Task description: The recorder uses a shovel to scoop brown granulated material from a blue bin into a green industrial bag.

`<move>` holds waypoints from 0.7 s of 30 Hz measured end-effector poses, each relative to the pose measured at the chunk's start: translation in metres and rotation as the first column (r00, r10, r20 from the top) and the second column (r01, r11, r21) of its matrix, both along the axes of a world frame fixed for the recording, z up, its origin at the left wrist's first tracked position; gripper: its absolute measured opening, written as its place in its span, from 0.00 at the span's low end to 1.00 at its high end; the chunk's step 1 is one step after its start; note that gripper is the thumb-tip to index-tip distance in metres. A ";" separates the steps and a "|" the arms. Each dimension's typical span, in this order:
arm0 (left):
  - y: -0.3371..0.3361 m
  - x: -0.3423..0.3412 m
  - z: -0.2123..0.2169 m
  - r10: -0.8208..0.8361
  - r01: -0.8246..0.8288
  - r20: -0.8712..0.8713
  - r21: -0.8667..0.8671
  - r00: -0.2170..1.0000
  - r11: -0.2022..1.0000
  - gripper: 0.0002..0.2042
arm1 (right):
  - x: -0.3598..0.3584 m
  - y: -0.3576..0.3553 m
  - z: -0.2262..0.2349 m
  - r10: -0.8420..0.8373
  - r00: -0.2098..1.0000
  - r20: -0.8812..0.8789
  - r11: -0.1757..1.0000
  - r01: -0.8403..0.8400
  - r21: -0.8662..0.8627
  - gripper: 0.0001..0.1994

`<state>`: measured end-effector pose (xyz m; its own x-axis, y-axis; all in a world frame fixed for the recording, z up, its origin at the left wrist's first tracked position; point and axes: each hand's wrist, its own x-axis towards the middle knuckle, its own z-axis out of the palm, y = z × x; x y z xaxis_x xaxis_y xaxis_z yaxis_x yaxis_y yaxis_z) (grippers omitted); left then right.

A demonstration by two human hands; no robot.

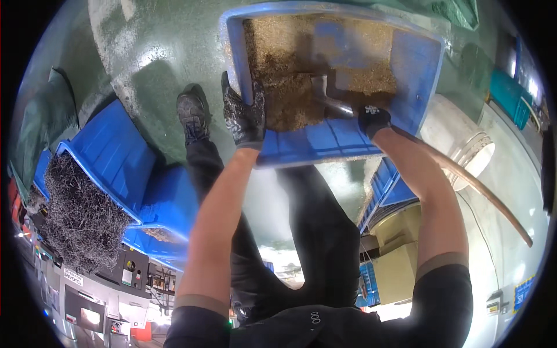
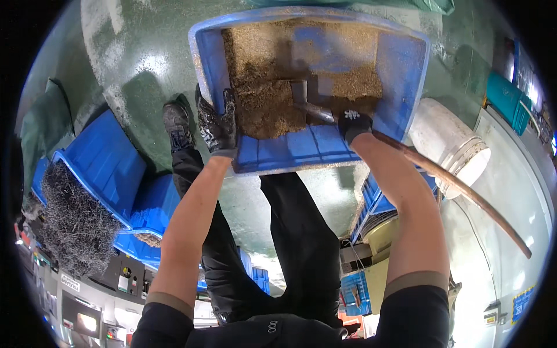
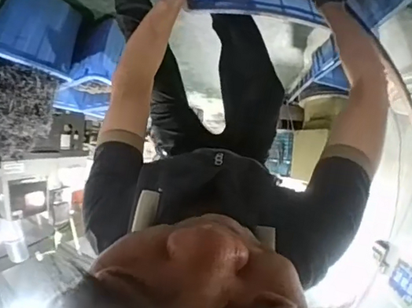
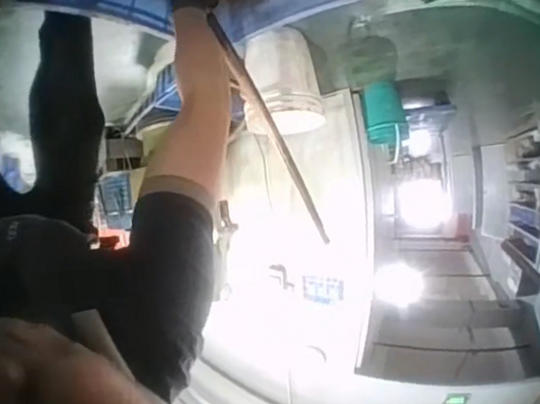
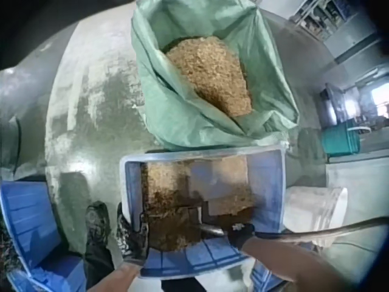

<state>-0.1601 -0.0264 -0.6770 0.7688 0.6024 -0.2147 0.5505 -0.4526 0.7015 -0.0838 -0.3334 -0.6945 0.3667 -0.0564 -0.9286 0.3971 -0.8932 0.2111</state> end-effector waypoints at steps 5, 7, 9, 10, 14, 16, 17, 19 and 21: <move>-0.007 0.000 0.010 0.030 -0.030 -0.034 -0.016 0.999 0.999 0.33 | -0.008 -0.003 -0.011 0.035 0.998 0.053 0.998 -0.038 0.052 0.15; -0.005 0.003 0.012 0.019 -0.019 -0.057 -0.002 0.998 1.000 0.33 | -0.004 -0.002 -0.007 0.022 0.999 0.035 0.992 -0.026 0.121 0.15; -0.005 0.003 0.014 0.025 -0.017 -0.102 0.084 0.994 0.996 0.33 | -0.001 -0.003 -0.004 0.040 0.997 0.059 0.980 -0.051 0.194 0.15; -0.005 0.002 0.015 0.022 -0.013 -0.103 0.087 0.994 0.996 0.33 | -0.001 -0.005 -0.001 0.063 0.995 0.079 0.963 -0.082 0.257 0.14; -0.006 0.005 0.013 0.021 -0.014 -0.110 0.056 0.994 0.998 0.33 | 0.004 -0.019 -0.006 0.068 0.998 0.018 0.963 -0.070 0.259 0.14; -0.005 0.005 0.019 0.024 -0.022 -0.092 0.024 0.995 0.999 0.33 | 0.004 -0.013 -0.002 0.072 0.997 -0.023 0.961 -0.063 0.269 0.14; -0.005 0.006 0.022 -0.002 0.013 -0.161 0.069 0.987 0.998 0.34 | 0.005 -0.013 0.002 0.069 0.997 -0.020 0.960 -0.060 0.273 0.14; -0.005 0.007 0.029 -0.030 0.056 -0.223 0.113 0.974 0.992 0.34 | 0.005 -0.019 0.011 0.075 0.997 -0.019 0.945 -0.065 0.322 0.17; -0.006 0.006 0.034 -0.054 0.088 -0.282 0.106 0.958 0.990 0.34 | 0.004 -0.022 0.018 0.046 0.998 -0.035 0.952 -0.033 0.304 0.17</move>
